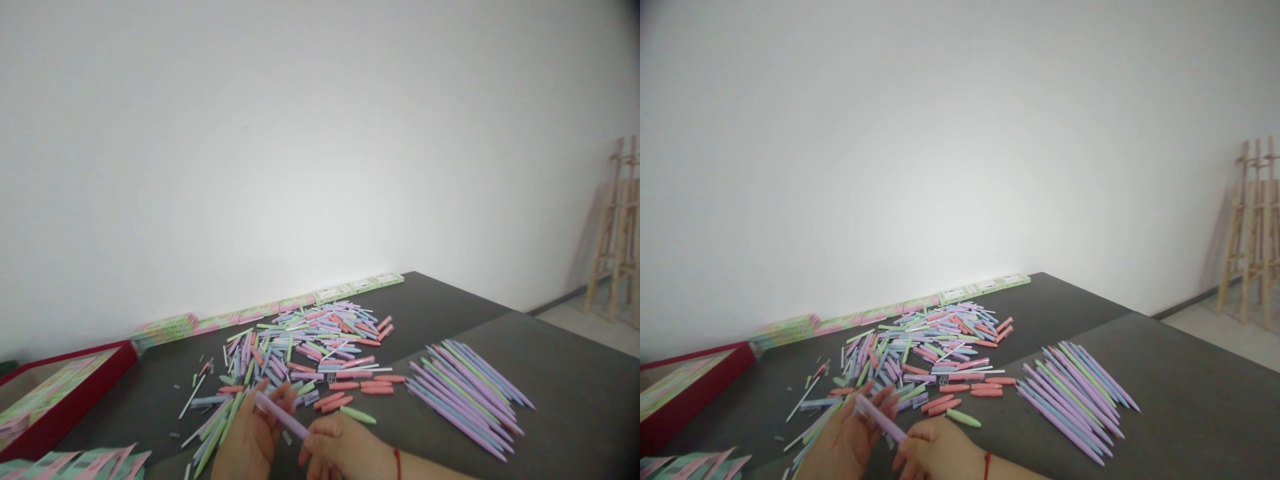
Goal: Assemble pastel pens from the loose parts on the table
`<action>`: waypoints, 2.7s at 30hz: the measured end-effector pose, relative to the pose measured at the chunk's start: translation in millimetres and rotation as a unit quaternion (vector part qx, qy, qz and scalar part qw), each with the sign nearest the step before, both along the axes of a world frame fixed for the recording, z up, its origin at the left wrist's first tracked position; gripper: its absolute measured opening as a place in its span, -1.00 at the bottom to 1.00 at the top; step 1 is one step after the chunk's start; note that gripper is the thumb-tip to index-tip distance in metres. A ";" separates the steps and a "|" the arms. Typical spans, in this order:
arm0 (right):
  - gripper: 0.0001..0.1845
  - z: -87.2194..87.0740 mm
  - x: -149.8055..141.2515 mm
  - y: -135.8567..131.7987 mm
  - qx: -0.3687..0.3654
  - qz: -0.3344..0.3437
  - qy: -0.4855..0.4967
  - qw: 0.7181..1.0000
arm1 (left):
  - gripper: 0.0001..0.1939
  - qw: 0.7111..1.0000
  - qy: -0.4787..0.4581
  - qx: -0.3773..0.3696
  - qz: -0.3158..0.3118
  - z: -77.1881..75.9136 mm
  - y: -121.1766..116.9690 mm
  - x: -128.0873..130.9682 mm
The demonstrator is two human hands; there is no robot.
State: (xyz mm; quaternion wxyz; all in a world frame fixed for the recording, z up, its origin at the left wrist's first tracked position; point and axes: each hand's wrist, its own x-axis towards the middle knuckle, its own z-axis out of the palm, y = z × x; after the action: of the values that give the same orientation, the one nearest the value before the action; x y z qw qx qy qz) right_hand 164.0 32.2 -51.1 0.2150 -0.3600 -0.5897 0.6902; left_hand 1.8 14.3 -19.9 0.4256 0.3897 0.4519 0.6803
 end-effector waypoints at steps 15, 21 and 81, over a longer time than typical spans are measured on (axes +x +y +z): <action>-0.35 0.9 1.2 -14.5 -0.030 0.051 0.067 0.996 | -0.59 0.917 -0.381 -0.064 -0.104 24.1 -19.0 14.8; -0.35 6.6 1.8 -16.3 -0.015 0.056 0.053 0.997 | -0.58 0.913 -0.389 -0.052 -0.108 21.1 -18.3 15.6; -0.70 37.8 97.8 39.0 0.485 -0.097 -0.531 0.688 | -0.44 0.958 0.273 0.063 -0.054 -39.1 -7.7 7.6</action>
State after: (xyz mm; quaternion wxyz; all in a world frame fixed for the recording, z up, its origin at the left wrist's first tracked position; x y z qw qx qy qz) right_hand 261.8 71.2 -13.3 0.0761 -0.5674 -0.8196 -0.0233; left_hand 9.4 6.6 -58.9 0.2968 0.6104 0.4857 0.5509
